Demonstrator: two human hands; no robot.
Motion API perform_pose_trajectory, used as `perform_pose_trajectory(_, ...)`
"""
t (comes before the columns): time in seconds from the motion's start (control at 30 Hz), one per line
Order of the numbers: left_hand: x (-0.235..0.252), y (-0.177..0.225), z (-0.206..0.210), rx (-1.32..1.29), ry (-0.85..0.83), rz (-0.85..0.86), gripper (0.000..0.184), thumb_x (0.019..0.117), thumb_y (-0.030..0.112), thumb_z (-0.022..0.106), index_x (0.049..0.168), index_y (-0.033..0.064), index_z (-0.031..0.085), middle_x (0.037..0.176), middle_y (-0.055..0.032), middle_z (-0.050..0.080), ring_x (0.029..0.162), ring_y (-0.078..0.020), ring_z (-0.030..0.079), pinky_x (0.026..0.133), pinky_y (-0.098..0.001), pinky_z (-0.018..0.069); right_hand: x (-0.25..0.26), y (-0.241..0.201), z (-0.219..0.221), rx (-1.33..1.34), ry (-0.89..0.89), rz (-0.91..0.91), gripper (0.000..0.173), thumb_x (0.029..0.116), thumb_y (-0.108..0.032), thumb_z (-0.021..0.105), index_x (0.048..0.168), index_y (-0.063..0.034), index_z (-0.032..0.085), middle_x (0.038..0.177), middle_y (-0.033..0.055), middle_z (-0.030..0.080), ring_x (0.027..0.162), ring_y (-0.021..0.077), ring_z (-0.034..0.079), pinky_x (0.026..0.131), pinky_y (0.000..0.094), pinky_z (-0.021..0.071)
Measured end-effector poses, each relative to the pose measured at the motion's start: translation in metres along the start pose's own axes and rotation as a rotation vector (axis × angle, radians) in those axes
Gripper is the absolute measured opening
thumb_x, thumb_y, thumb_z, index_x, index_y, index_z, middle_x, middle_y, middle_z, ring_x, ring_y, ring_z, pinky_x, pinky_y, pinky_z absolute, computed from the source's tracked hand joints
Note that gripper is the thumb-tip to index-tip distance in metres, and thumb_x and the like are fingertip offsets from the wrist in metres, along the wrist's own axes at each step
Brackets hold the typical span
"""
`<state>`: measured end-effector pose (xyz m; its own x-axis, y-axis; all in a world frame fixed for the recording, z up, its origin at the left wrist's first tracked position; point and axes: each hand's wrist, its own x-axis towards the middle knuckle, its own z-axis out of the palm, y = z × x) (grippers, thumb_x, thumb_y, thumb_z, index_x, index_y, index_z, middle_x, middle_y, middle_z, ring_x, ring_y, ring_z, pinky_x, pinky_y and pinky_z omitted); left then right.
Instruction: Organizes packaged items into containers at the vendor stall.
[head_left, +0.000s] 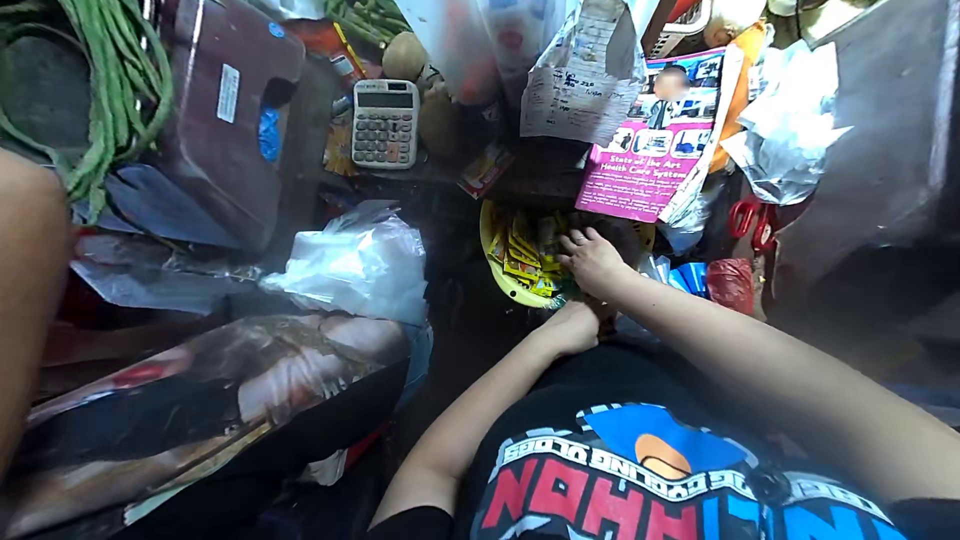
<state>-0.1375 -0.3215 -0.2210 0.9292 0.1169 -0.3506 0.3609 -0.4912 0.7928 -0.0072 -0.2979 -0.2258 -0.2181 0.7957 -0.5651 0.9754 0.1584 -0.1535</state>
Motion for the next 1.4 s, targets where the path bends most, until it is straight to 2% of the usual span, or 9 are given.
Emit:
perform_pose_trajectory(0.1, -0.010, -0.006, 0.002, -0.008, 0.041, -0.004, 0.023, 0.0977, 0.006, 0.058, 0.115, -0.0040, 0.068, 0.132, -0.0248, 0.062, 0.132, -0.0385, 0.054, 0.116, -0.0515, 0.0372, -0.012, -0.001, -0.013, 0.033, -0.164, 0.195, 0.043, 0.0938, -0.001, 0.061, 0.136, -0.0063, 0.065, 0.150, 0.0243, 0.050, 0.132, 0.0456, 0.050, 0.108, 0.0606, 0.0394)
perform_pose_trajectory(0.23, -0.029, -0.013, 0.000, -0.073, 0.076, -0.061, 0.028, 0.1028, 0.010, 0.054, 0.121, -0.0082, 0.064, 0.154, -0.0289, 0.043, 0.150, -0.0410, 0.033, 0.123, -0.0539, 0.0256, -0.022, 0.009, -0.009, 0.052, -0.239, 0.246, 0.058, 0.0962, -0.006, 0.059, 0.152, -0.0184, 0.052, 0.155, 0.0208, 0.046, 0.134, 0.0435, 0.049, 0.108, 0.0612, 0.0372)
perform_pose_trajectory(0.43, -0.038, -0.030, -0.019, 0.012, 0.122, -0.178, 0.026, 0.1042, 0.014, 0.053, 0.119, -0.0019, 0.066, 0.160, -0.0189, 0.039, 0.153, -0.0367, 0.029, 0.124, -0.0520, 0.0228, -0.019, 0.007, -0.016, 0.053, -0.290, 0.243, 0.057, 0.1014, -0.012, 0.051, 0.157, -0.0211, 0.044, 0.161, 0.0203, 0.038, 0.141, 0.0432, 0.043, 0.111, 0.0616, 0.0328)
perform_pose_trajectory(0.6, -0.038, -0.037, -0.048, 0.123, 0.148, -0.303, 0.028, 0.1037, 0.013, 0.053, 0.126, -0.0010, 0.064, 0.160, -0.0173, 0.039, 0.151, -0.0350, 0.032, 0.123, -0.0530, 0.0247, -0.053, -0.021, -0.028, 0.212, -0.312, 0.225, 0.080, 0.0958, -0.048, 0.065, 0.159, -0.0095, 0.037, 0.165, 0.0319, 0.018, 0.141, 0.0606, 0.031, 0.105, 0.0786, 0.0301)
perform_pose_trajectory(0.67, -0.036, -0.035, -0.062, 0.194, 0.171, -0.338, 0.029, 0.1032, 0.013, 0.054, 0.127, 0.0003, 0.064, 0.162, -0.0146, 0.038, 0.152, -0.0343, 0.031, 0.123, -0.0536, 0.0242, -0.070, -0.031, -0.020, 0.246, -0.340, 0.208, 0.076, 0.0947, -0.048, 0.068, 0.154, -0.0072, 0.044, 0.160, 0.0334, 0.029, 0.137, 0.0584, 0.039, 0.103, 0.0741, 0.0369)
perform_pose_trajectory(0.8, -0.019, -0.025, -0.083, 0.351, 0.180, -0.309, 0.030, 0.0995, -0.002, 0.050, 0.125, -0.0010, 0.065, 0.163, -0.0098, 0.039, 0.154, -0.0334, 0.028, 0.123, -0.0570, 0.0217, -0.090, -0.028, -0.025, 0.279, -0.265, 0.170, 0.024, 0.1027, -0.007, 0.051, 0.116, 0.0028, 0.068, 0.120, 0.0284, 0.065, 0.111, 0.0476, 0.064, 0.089, 0.0630, 0.0512)
perform_pose_trajectory(1.13, 0.012, -0.042, -0.075, 0.477, 0.042, -0.261, 0.031, 0.0990, -0.006, 0.046, 0.122, -0.0039, 0.067, 0.166, -0.0118, 0.031, 0.155, -0.0354, 0.022, 0.123, -0.0604, 0.0199, -0.104, -0.016, -0.046, 0.250, -0.617, 0.399, 0.032, 0.1055, -0.013, 0.046, 0.119, 0.0088, 0.065, 0.130, 0.0281, 0.063, 0.125, 0.0454, 0.059, 0.098, 0.0644, 0.0471)
perform_pose_trajectory(1.23, -0.007, -0.012, -0.107, 0.411, 0.135, -0.298, 0.032, 0.0939, -0.007, 0.056, 0.124, -0.0014, 0.066, 0.166, -0.0101, 0.032, 0.155, -0.0337, 0.024, 0.123, -0.0600, 0.0198, -0.109, 0.001, -0.090, 0.360, -0.324, 0.269, 0.022, 0.0996, -0.012, 0.056, 0.113, 0.0019, 0.069, 0.117, 0.0265, 0.066, 0.114, 0.0456, 0.063, 0.091, 0.0654, 0.0495)
perform_pose_trajectory(1.4, -0.034, 0.062, -0.197, 0.526, 0.678, -0.079, 0.011, 0.0948, 0.004, 0.064, 0.100, 0.0005, 0.072, 0.150, -0.0105, 0.055, 0.128, -0.0311, 0.060, 0.101, -0.0525, 0.0510, -0.114, 0.032, -0.184, 0.335, 0.829, 0.180, 0.030, 0.0964, -0.013, 0.066, 0.125, -0.0043, 0.068, 0.116, 0.0202, 0.069, 0.105, 0.0400, 0.068, 0.084, 0.0591, 0.0556)
